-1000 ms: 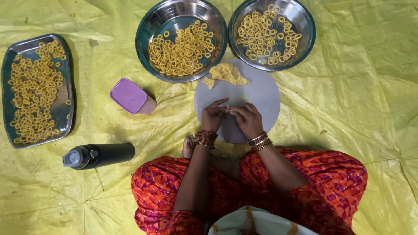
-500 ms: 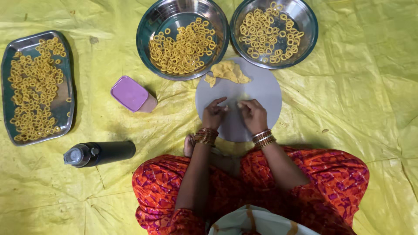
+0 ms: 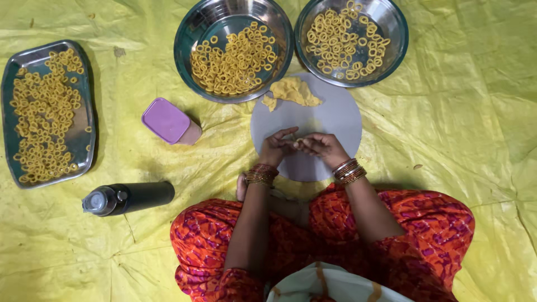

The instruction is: The person sits on the floor and rolls small pieces of yellow dough into thin ropes on a round board, then joins the ends to form rings. The finished rings are placed into metal bowls and a tray nearby.

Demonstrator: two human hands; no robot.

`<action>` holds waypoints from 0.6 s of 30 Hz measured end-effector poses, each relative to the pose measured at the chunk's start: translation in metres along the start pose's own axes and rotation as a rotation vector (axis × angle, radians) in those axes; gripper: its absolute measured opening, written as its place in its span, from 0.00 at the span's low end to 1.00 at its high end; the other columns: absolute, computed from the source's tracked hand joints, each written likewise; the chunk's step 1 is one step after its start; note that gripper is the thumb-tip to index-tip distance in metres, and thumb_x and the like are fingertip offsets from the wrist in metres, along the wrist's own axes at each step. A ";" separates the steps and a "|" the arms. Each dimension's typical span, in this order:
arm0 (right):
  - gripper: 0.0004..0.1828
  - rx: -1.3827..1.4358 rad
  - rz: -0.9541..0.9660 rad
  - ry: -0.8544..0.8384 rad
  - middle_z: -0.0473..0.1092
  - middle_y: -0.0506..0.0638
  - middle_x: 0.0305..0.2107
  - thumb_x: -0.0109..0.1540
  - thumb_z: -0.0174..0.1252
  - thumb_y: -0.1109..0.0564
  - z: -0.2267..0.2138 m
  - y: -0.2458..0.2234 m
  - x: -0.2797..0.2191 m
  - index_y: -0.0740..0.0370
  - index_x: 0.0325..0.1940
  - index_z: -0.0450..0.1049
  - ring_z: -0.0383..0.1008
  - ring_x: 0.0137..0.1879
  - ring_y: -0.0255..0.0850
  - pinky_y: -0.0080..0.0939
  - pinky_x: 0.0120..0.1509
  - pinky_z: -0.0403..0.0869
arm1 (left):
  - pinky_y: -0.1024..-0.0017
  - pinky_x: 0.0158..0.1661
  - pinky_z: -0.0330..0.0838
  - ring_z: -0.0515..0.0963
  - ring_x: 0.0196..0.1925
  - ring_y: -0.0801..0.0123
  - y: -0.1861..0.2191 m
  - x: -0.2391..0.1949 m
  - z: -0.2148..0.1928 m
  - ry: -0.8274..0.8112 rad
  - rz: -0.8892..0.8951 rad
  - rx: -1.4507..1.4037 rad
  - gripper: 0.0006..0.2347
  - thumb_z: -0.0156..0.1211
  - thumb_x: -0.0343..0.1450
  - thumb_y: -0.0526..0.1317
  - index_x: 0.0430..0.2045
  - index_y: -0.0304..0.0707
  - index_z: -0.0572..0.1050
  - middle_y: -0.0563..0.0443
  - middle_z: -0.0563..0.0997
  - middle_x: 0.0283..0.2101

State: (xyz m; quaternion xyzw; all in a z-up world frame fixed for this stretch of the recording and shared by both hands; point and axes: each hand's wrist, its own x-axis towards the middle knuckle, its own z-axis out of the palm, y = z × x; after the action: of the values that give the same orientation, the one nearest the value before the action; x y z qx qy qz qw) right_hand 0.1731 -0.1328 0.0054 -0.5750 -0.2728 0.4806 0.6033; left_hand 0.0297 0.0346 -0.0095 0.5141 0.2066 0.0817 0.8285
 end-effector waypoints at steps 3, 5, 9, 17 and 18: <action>0.15 -0.058 0.057 0.095 0.79 0.51 0.36 0.69 0.55 0.54 -0.015 0.010 0.002 0.66 0.53 0.78 0.76 0.37 0.34 0.35 0.44 0.75 | 0.76 0.37 0.80 0.82 0.34 0.76 0.003 -0.002 0.002 0.107 -0.120 0.041 0.25 0.66 0.66 0.27 0.60 0.43 0.72 0.50 0.83 0.33; 0.10 0.189 -0.151 0.092 0.79 0.52 0.36 0.71 0.54 0.58 -0.026 0.010 0.006 0.65 0.48 0.78 0.76 0.37 0.35 0.39 0.46 0.77 | 0.75 0.36 0.76 0.80 0.34 0.73 0.001 0.001 0.005 0.203 0.006 0.150 0.21 0.67 0.69 0.29 0.59 0.40 0.76 0.48 0.85 0.35; 0.11 0.431 -0.372 0.384 0.78 0.49 0.43 0.67 0.54 0.58 -0.039 -0.001 0.011 0.57 0.49 0.79 0.78 0.44 0.38 0.39 0.50 0.78 | 0.67 0.49 0.80 0.86 0.49 0.60 -0.004 -0.001 0.007 0.306 0.675 0.784 0.11 0.67 0.71 0.31 0.46 0.43 0.80 0.48 0.85 0.51; 0.09 -1.046 -0.053 0.368 0.75 0.51 0.39 0.54 0.68 0.54 0.021 -0.018 -0.010 0.52 0.37 0.79 0.77 0.46 0.48 0.47 0.49 0.76 | 0.56 0.50 0.66 0.73 0.56 0.54 0.007 -0.009 0.031 0.410 0.530 1.455 0.11 0.60 0.65 0.35 0.36 0.53 0.84 0.52 0.76 0.54; 0.10 -1.169 -0.053 0.319 0.74 0.53 0.37 0.52 0.71 0.53 0.025 -0.019 -0.011 0.54 0.34 0.78 0.76 0.46 0.50 0.50 0.47 0.75 | 0.57 0.52 0.66 0.72 0.57 0.54 0.009 -0.010 0.031 0.415 0.552 1.460 0.11 0.60 0.64 0.36 0.36 0.53 0.84 0.52 0.75 0.55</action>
State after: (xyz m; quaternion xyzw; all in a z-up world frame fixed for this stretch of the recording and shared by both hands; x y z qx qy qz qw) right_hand 0.1515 -0.1299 0.0306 -0.8692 -0.4121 0.1437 0.2325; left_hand 0.0348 0.0103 0.0128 0.9324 0.2231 0.2217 0.1781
